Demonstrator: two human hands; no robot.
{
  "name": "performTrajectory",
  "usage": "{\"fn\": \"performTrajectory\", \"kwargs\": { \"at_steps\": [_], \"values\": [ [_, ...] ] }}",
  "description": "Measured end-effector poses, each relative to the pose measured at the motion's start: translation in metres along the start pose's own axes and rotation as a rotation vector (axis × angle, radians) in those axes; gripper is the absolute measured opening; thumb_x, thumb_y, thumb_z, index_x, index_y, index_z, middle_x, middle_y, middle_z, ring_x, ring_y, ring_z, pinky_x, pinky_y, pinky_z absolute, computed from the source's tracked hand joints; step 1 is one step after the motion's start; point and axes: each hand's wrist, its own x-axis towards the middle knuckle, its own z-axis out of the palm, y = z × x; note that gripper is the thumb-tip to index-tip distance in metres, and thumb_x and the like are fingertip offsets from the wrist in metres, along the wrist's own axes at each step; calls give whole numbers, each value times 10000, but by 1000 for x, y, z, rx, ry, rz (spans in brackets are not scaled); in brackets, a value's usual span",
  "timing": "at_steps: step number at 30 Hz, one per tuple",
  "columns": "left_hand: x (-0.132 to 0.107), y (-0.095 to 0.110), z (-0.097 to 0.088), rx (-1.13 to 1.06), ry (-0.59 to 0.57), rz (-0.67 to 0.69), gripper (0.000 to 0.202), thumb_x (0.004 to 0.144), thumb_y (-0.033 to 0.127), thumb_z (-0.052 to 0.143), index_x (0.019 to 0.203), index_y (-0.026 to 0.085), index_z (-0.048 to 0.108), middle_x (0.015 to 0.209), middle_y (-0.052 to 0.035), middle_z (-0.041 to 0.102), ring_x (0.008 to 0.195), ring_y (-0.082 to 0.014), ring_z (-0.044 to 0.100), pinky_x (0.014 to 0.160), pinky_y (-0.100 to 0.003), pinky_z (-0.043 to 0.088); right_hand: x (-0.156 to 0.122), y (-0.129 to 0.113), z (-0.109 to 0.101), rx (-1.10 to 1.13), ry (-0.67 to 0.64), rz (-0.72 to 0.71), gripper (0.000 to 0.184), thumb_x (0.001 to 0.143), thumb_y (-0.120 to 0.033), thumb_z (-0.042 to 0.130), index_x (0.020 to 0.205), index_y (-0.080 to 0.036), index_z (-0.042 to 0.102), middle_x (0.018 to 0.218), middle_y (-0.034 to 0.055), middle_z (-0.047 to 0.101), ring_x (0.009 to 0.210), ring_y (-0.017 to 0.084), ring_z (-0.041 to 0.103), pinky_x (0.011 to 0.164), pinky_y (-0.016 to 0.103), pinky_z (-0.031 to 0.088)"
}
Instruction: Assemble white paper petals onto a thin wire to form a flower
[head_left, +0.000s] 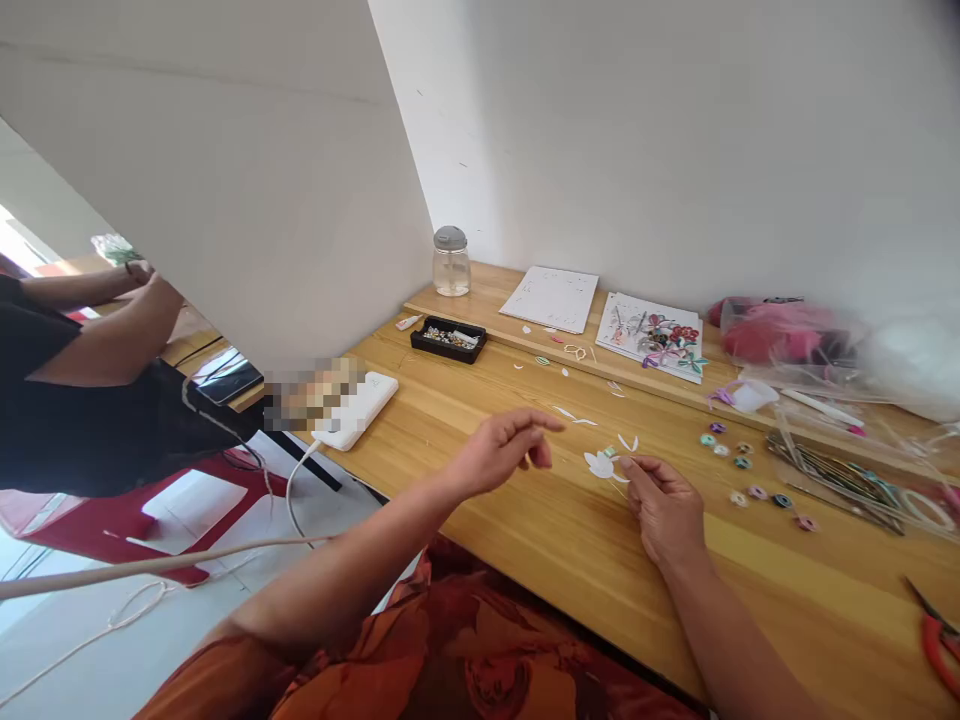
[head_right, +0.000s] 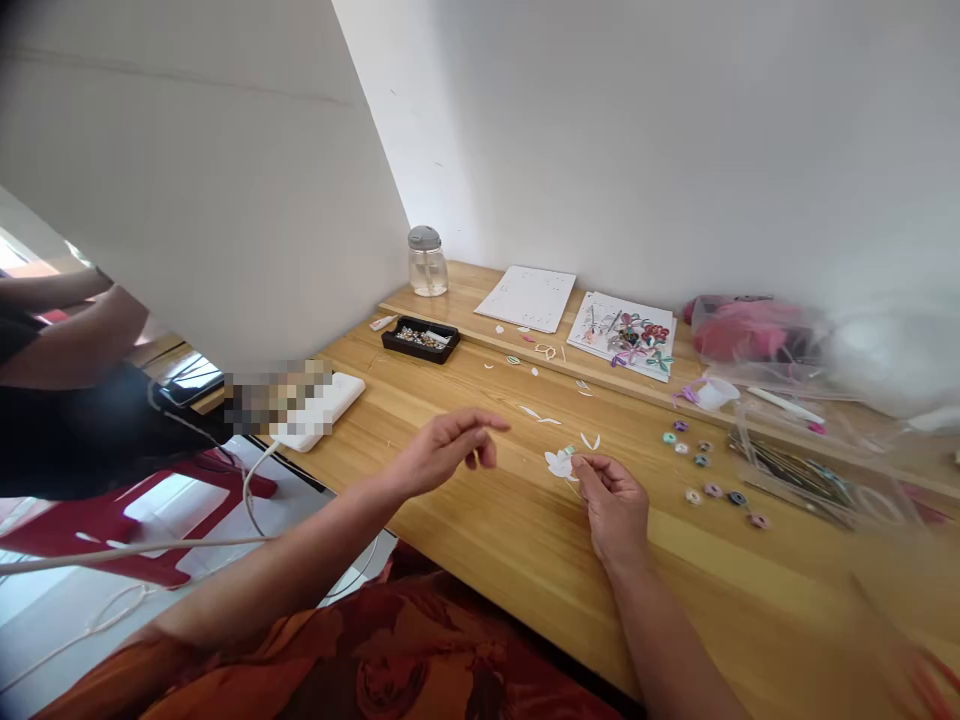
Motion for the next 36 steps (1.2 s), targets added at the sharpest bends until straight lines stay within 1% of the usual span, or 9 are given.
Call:
{"fn": "performTrajectory", "kwargs": {
  "at_steps": [3, 5, 8, 11, 13, 16, 21, 27, 36],
  "values": [
    [41, -6, 18, -100, 95, 69, 350, 832, 455, 620, 1078, 208, 648, 725, -45, 652, 674, -132, 593, 617, -278, 416, 1, 1, 0, -4, 5, -5, 311, 620, -375, 841, 779, -161, 681, 537, -48, 520, 431, 52, 315, 393, 223, 185],
    [60, -12, 27, -109, 73, 90, 350, 827, 478, 619, 1029, 197, 674, 722, -54, 653, 674, -133, 599, 615, -285, 417, 1, 2, 0, -4, 5, -12, 301, 631, -375, 836, 776, -162, 681, 539, -50, 524, 432, 47, 318, 398, 219, 190],
    [80, -24, 37, -6, -8, 66, 402, 848, 532, 560, 907, 168, 720, 748, -85, 675, 700, -140, 606, 608, -287, 425, 1, 2, 1, -1, 3, -13, 272, 659, -365, 823, 766, -162, 677, 526, -57, 511, 432, 42, 315, 403, 215, 193],
    [91, -37, 44, 37, 23, 5, 493, 877, 560, 482, 797, 136, 720, 831, -129, 705, 751, -159, 617, 585, -272, 445, 0, 1, 2, -5, -3, -20, 261, 674, -365, 811, 765, -161, 677, 576, -38, 561, 440, 45, 330, 402, 216, 198],
    [94, -42, 46, 5, 50, -13, 461, 886, 522, 480, 820, 124, 703, 923, -145, 706, 830, -180, 628, 552, -245, 455, 0, 1, 2, -12, -7, -20, 257, 683, -372, 801, 766, -162, 679, 569, -39, 557, 435, 43, 314, 401, 214, 194],
    [93, -48, 49, -86, 19, -47, 351, 872, 406, 536, 1036, 118, 651, 1014, -145, 692, 932, -205, 641, 516, -206, 466, 1, 0, 2, -6, -8, -8, 240, 690, -367, 794, 759, -167, 680, 512, -58, 508, 418, 39, 280, 401, 210, 189],
    [84, -56, 52, -202, -69, -132, 569, 835, 371, 605, 1317, 101, 468, 900, -118, 702, 851, -209, 676, 494, -201, 486, 1, -2, 3, 31, -17, -6, 219, 684, -354, 793, 736, -177, 674, 479, -70, 473, 410, 43, 279, 397, 210, 191],
    [78, -58, 53, -178, -104, -128, 510, 776, 514, 654, 1072, 99, 687, 849, -99, 681, 816, -181, 633, 477, -189, 472, 1, -3, 3, 2, -16, -34, 198, 718, -356, 769, 738, -184, 673, 457, -76, 446, 410, 50, 286, 401, 213, 190],
    [76, -65, 59, -255, -158, -256, 439, 634, 455, 799, 892, 115, 695, 793, -85, 696, 753, -179, 661, 477, -186, 451, 4, 0, 4, -57, -25, -73, 205, 736, -364, 754, 750, -177, 671, 475, -72, 449, 425, 54, 280, 409, 217, 190]
  ]
}}
